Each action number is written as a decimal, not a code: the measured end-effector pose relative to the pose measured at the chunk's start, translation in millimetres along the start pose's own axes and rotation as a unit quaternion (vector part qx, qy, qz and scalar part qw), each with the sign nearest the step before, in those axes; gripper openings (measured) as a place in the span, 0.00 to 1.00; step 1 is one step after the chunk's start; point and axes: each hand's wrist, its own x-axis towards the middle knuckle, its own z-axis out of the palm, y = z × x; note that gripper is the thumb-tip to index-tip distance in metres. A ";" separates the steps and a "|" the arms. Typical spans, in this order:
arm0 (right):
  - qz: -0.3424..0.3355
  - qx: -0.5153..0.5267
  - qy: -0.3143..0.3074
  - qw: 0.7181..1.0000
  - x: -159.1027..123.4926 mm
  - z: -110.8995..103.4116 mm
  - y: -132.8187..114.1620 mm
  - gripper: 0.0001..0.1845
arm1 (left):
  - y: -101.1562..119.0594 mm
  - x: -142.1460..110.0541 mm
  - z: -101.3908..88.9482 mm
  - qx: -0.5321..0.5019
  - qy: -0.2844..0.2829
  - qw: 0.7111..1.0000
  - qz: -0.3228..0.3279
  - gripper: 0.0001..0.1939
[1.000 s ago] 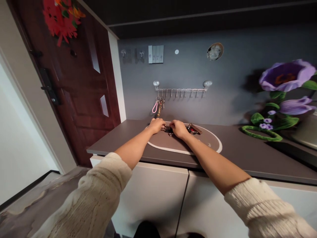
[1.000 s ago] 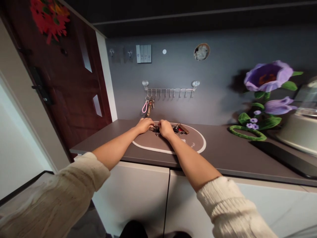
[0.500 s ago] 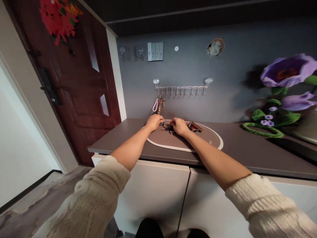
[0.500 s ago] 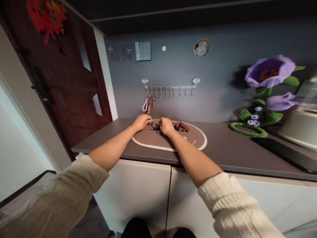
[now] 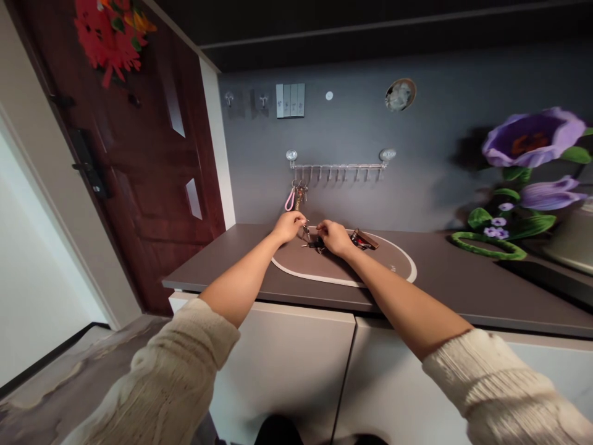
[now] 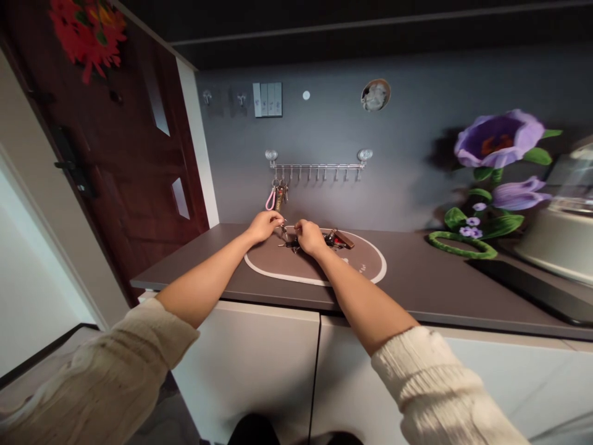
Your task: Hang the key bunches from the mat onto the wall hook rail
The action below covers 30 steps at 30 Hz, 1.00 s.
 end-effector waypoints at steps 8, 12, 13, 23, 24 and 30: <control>-0.011 0.101 0.038 0.994 2.5 2.9 2.0 0.08 | -2.3 3.4 6.1 -0.207 0.000 0.976 -0.064 0.05; -0.015 0.181 0.046 0.982 2.1 2.4 -0.7 0.09 | -1.1 4.0 7.0 -0.285 -0.006 0.954 -0.091 0.05; -0.015 0.197 0.045 0.979 2.2 2.3 -1.2 0.10 | 0.3 3.5 6.4 -0.298 -0.007 0.950 -0.096 0.05; 0.007 0.308 0.045 0.950 7.2 7.3 3.1 0.12 | 11.7 -1.0 6.3 -0.340 -0.033 0.935 -0.099 0.04; 0.013 0.325 0.042 0.945 6.8 6.9 2.4 0.12 | 11.3 -0.8 7.0 -0.342 -0.034 0.934 -0.097 0.04; 0.032 0.402 0.032 0.915 3.2 1.3 -2.6 0.12 | 10.1 -0.8 8.6 -0.346 -0.038 0.933 -0.087 0.06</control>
